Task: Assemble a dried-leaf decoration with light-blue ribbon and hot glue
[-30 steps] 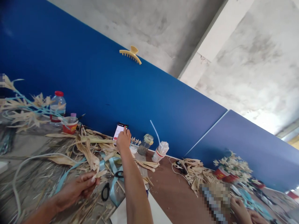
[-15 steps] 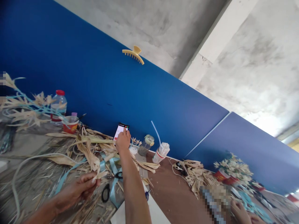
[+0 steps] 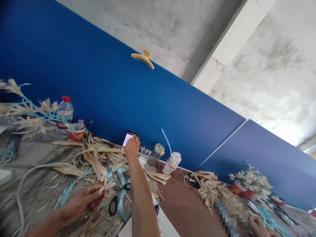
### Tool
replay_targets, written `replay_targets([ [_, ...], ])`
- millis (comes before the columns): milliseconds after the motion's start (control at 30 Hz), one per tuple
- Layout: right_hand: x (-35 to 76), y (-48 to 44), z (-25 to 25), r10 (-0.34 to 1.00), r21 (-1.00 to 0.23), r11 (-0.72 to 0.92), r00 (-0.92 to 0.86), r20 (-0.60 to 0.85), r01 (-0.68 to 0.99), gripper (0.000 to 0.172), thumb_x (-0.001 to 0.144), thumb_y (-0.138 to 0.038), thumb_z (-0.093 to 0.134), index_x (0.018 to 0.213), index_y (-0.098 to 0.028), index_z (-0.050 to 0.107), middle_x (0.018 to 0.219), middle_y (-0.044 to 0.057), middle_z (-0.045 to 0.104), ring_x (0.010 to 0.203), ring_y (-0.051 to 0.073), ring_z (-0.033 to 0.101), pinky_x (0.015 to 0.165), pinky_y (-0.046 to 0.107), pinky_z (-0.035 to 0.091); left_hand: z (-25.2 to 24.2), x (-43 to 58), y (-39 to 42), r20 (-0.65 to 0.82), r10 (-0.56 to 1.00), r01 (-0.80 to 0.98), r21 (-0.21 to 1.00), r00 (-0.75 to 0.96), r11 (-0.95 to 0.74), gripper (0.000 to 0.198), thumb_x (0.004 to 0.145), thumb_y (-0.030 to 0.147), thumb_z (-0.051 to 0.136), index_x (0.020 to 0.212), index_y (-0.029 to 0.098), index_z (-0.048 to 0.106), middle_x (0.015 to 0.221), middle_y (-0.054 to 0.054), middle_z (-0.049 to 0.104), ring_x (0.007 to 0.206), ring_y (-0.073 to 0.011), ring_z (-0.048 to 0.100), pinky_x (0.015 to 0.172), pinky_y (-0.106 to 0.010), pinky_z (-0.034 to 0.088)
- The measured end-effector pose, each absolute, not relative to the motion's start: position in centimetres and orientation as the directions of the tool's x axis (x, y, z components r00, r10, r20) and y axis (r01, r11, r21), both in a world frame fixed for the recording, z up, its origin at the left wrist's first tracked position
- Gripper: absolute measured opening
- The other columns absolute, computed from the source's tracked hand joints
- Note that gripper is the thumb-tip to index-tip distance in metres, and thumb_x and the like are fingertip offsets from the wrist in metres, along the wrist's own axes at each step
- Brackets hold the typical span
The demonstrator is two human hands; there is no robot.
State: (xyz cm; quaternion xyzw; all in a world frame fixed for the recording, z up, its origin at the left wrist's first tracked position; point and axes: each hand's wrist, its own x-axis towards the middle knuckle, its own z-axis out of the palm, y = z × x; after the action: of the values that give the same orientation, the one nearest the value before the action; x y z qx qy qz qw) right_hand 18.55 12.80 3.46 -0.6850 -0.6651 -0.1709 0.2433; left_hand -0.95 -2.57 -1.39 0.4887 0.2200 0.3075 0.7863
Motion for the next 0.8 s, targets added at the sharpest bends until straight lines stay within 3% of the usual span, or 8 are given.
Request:
replay_targets([
  [133, 18.4, 11.8, 3.8, 0.75, -0.216, 0.069, 0.092, 0.655, 0.974, 0.017, 0.086, -0.016, 0.044, 0.084, -0.018, 0.06, 0.131, 0.012, 0.051, 0.116, 0.028, 0.042, 0.095, 0.044, 0.031, -1.4, -0.9, -2.5, -0.036, 0.695, -0.276, 0.902, 0.718, 0.333, 0.033, 0.072, 0.054, 0.062, 0.07, 0.021, 0.065, 0.05, 0.006, 0.029, 0.046, -0.0078, 0.022, 0.047, -0.024, 0.018],
  [233, 18.5, 10.1, 4.4, 0.693, -0.462, 0.144, 0.244, 0.679, 0.875, 0.019, 0.086, -0.02, 0.041, 0.081, -0.017, 0.059, 0.115, 0.014, 0.058, 0.106, 0.025, 0.048, 0.091, 0.041, 0.034, -1.3, -0.9, -2.3, -0.032, 0.691, -0.292, 0.891, 0.722, 0.346, 0.035, 0.072, 0.054, 0.062, 0.072, 0.02, 0.064, 0.05, 0.006, 0.03, 0.047, -0.007, 0.022, 0.047, -0.023, 0.017],
  [300, 18.5, 8.3, 4.7, 0.686, -0.637, 0.187, 0.365, 0.63, 0.747, 0.02, 0.085, -0.022, 0.039, 0.081, -0.017, 0.058, 0.101, 0.013, 0.061, 0.098, 0.022, 0.051, 0.088, 0.037, 0.037, -1.0, -0.9, -2.2, -0.036, 0.697, -0.313, 0.876, 0.717, 0.367, 0.036, 0.07, 0.055, 0.064, 0.073, 0.018, 0.062, 0.051, 0.007, 0.031, 0.047, -0.0063, 0.021, 0.047, -0.023, 0.015],
  [433, 18.2, 2.6, 4.1, 0.715, -0.745, 0.186, 0.432, 0.55, 0.641, 0.022, 0.083, -0.027, 0.04, 0.086, -0.017, 0.059, 0.08, 0.006, 0.063, 0.074, 0.018, 0.057, 0.069, 0.029, 0.044, -0.4, -1.1, -2.1, -0.022, 0.718, -0.365, 0.85, 0.696, 0.38, 0.039, 0.067, 0.054, 0.068, 0.072, 0.017, 0.058, 0.05, 0.009, 0.028, 0.045, -0.0049, 0.019, 0.047, -0.023, 0.013],
  [533, 17.2, -2.2, 2.9, 0.826, -0.895, 0.214, 0.417, 0.379, 0.391, 0.02, 0.08, -0.032, 0.048, 0.081, -0.018, 0.063, 0.066, 0.0, 0.06, 0.06, 0.015, 0.053, 0.059, 0.025, 0.042, -0.1, -1.0, -2.1, 0.003, 0.733, -0.395, 0.844, 0.681, 0.363, 0.04, 0.067, 0.053, 0.069, 0.073, 0.016, 0.058, 0.049, 0.009, 0.029, 0.044, -0.0045, 0.019, 0.046, -0.023, 0.012],
  [633, 15.5, -5.8, 1.8, 0.855, -0.945, 0.183, 0.429, 0.289, 0.271, 0.019, 0.077, -0.031, 0.053, 0.08, -0.019, 0.066, 0.062, 0.0, 0.06, 0.058, 0.015, 0.053, 0.057, 0.025, 0.041, -0.2, -0.8, -2.0, 0.023, 0.739, -0.409, 0.844, 0.673, 0.347, 0.038, 0.068, 0.051, 0.069, 0.075, 0.015, 0.058, 0.049, 0.008, 0.031, 0.044, -0.0042, 0.021, 0.045, -0.022, 0.013],
  [800, 12.1, -7.4, 1.7, 0.832, -0.927, 0.262, 0.424, 0.358, 0.27, 0.017, 0.075, -0.025, 0.052, 0.08, -0.019, 0.067, 0.078, 0.003, 0.065, 0.076, 0.018, 0.058, 0.073, 0.029, 0.044, -0.7, -0.7, -1.8, 0.069, 0.735, -0.417, 0.857, 0.675, 0.302, 0.039, 0.068, 0.052, 0.068, 0.076, 0.015, 0.058, 0.047, 0.009, 0.03, 0.042, -0.004, 0.02, 0.044, -0.021, 0.013],
])
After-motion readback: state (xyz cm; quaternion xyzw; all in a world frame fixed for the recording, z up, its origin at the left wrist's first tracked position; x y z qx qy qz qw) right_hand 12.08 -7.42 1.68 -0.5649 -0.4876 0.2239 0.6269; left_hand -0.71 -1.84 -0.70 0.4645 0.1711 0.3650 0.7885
